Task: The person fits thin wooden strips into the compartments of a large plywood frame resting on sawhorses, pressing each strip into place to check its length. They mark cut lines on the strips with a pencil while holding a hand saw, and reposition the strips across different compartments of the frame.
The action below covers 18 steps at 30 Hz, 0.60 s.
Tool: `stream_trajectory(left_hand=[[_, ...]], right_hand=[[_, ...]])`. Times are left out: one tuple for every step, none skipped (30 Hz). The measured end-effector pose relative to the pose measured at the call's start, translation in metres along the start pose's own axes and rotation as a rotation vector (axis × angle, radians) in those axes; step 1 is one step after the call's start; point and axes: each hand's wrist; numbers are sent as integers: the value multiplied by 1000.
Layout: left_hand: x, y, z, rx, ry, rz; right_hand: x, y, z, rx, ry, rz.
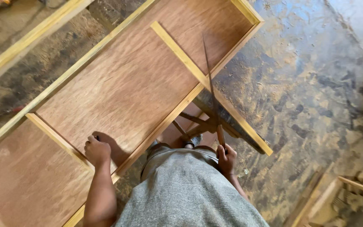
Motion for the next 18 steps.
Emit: stream_trajectory(left_hand=[[0, 8, 0, 22, 8, 3], [2, 18, 0, 43, 17, 6], [0, 32, -2, 65, 20, 6], [-5, 47, -3, -68, 89, 25], [-9, 68, -3, -199, 155, 42], [-13, 90, -3, -329, 224, 56], [-21, 113, -2, -343, 202, 126], [-32, 140, 0, -357, 180, 187], [-44, 168, 2, -439, 66, 155], [-58, 200, 6, -424, 39, 177], [-71, 228, 8, -468, -74, 219], [-89, 259, 11, -380, -151, 215], [-110, 286, 13, -525, -192, 198], [-129, 316, 17, -599, -176, 231], [-145, 339, 18, -804, -292, 212], [-160, 374, 24, -753, -506, 139], [-174, 397, 26, -832, -756, -46], [-183, 432, 33, -551, -743, -95]], right_hand=[[12, 3, -6, 1, 8, -8], [25, 7, -12, 2, 17, -18], [38, 10, -21, -2, 24, -25], [50, 16, -30, 0, 18, -41], [63, 21, -39, -2, 9, -56], [77, 26, -47, -1, -2, -73], [89, 32, -55, 15, -1, -68], [102, 38, -64, 29, -6, -68], [114, 44, -72, 45, -15, -70], [126, 50, -78, 86, -26, -59], [136, 57, -86, 122, -45, -44], [144, 64, -96, 152, -74, -26], [151, 70, -104, 151, -69, -18], [158, 76, -110, 153, -69, -11], [163, 82, -116, 156, -66, -6], [168, 86, -122, 193, -74, 3], [171, 89, -127, 229, -79, 15], [175, 92, -132, 262, -79, 27]])
Point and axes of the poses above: each hand's wrist, its own x-axis towards the middle knuckle, its own z-axis out of the palm, y = z × x, and after that the axes turned 15 degrees about y, right-handed
